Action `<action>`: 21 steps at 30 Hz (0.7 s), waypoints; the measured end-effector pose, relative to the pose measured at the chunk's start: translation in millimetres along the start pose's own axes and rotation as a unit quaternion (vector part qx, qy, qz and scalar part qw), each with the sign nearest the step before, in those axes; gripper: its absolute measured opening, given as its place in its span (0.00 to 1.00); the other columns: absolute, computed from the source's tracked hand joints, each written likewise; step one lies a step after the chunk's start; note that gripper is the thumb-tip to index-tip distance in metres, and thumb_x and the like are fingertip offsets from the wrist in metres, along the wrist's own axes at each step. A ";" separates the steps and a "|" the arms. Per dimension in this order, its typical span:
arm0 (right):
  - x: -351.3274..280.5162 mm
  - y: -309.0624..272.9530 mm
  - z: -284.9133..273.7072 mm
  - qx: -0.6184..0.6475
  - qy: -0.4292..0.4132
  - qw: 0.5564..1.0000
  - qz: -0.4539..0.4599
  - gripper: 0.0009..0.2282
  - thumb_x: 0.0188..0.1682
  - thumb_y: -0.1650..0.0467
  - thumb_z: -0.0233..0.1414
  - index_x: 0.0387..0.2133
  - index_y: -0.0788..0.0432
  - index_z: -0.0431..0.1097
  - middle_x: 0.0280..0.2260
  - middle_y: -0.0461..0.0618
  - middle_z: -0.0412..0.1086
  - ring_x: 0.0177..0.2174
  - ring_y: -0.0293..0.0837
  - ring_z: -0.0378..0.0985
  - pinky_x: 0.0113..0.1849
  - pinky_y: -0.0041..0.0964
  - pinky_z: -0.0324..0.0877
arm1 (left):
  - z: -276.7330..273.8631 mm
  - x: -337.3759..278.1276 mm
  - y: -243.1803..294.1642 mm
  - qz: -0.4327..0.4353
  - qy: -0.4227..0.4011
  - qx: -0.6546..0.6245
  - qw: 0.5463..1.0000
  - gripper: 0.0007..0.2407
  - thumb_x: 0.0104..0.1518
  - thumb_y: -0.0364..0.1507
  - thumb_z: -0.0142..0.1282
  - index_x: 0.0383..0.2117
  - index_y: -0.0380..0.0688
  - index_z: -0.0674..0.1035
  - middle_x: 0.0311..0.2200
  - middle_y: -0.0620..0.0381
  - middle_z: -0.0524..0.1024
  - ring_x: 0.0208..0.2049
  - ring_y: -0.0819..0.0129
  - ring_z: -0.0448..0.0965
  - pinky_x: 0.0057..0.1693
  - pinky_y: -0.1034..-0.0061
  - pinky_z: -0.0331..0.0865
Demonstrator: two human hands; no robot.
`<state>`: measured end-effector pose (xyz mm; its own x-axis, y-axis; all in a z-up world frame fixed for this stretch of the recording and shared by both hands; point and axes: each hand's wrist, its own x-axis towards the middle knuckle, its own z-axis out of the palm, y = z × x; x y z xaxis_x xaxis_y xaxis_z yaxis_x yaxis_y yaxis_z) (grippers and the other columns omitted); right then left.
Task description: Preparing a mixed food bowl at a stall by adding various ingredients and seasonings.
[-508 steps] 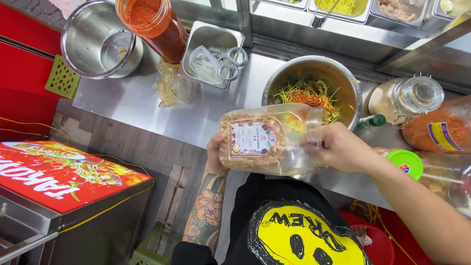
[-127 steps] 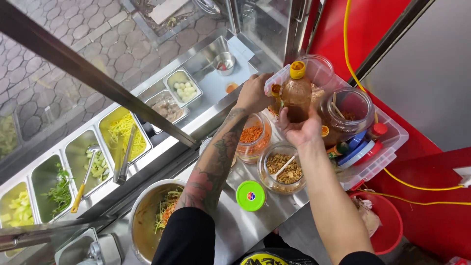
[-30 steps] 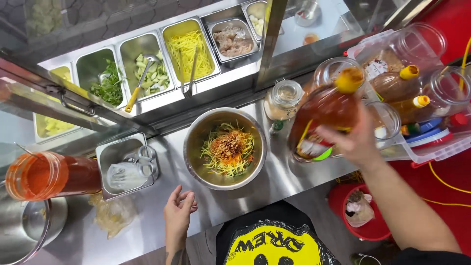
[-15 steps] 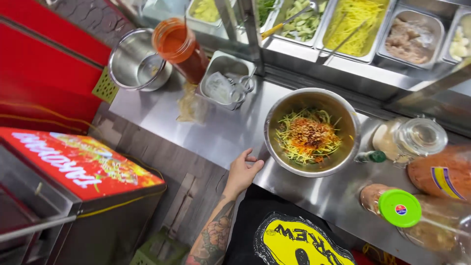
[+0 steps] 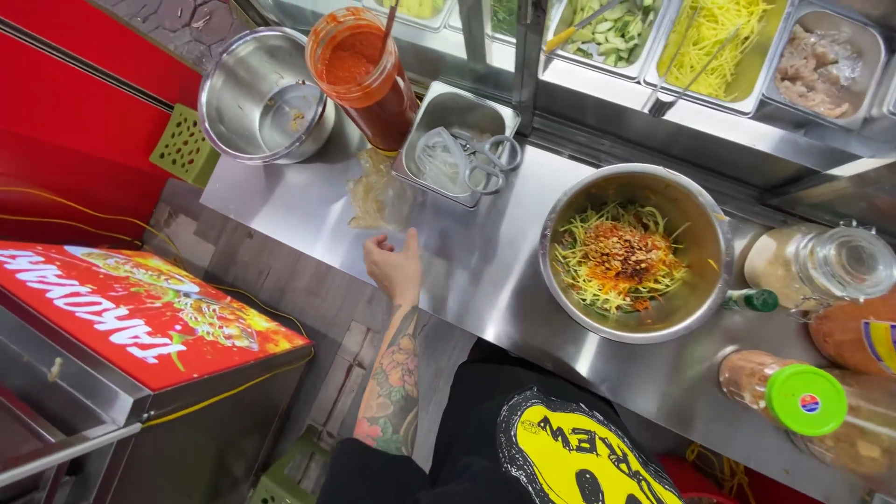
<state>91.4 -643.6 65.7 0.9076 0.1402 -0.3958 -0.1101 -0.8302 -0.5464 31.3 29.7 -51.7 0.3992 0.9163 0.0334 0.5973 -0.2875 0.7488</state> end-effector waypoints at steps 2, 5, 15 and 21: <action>-3.6 -36.6 42.7 -0.024 -0.001 0.999 0.035 0.35 0.46 0.62 0.58 0.67 0.66 0.58 0.50 0.61 0.78 0.43 0.51 0.84 0.49 0.41 0.74 | -12.1 23.2 25.3 0.031 0.057 0.091 0.994 0.23 0.41 0.38 0.71 0.37 0.32 0.78 0.34 0.43 0.77 0.37 0.47 0.78 0.41 0.55 0.71; -4.7 -146.2 86.6 -0.065 0.011 0.991 0.120 0.37 0.45 0.61 0.58 0.68 0.66 0.58 0.50 0.62 0.78 0.42 0.52 0.84 0.48 0.42 0.75 | -2.8 56.3 -13.4 0.025 -0.009 0.138 0.990 0.10 0.49 0.31 0.64 0.32 0.39 0.84 0.34 0.44 0.80 0.37 0.45 0.80 0.43 0.54 0.72; 20.4 -196.9 268.4 0.591 0.304 0.736 0.127 0.14 0.64 0.63 0.48 0.55 0.59 0.57 0.44 0.54 0.70 0.35 0.46 0.74 0.30 0.39 0.71 | -77.8 51.0 -60.0 -0.041 -0.027 -0.152 0.987 0.05 0.59 0.22 0.54 0.34 0.29 0.76 0.29 0.50 0.78 0.27 0.64 0.82 0.33 0.75 0.79; -16.0 -227.6 237.4 0.677 0.162 0.710 0.106 0.11 0.56 0.65 0.42 0.48 0.57 0.57 0.45 0.51 0.71 0.40 0.43 0.81 0.37 0.45 0.81 | -135.8 3.0 -36.5 0.207 -0.049 -0.126 0.969 0.04 0.67 0.19 0.54 0.40 0.28 0.72 0.43 0.50 0.69 0.36 0.67 0.78 0.42 0.76 0.79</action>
<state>5.8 -328.9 21.2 0.8338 -0.2239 -0.5047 -0.3483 0.4958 -0.7955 -83.7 80.8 10.9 0.6393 0.7029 0.3117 0.1877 -0.5358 0.8232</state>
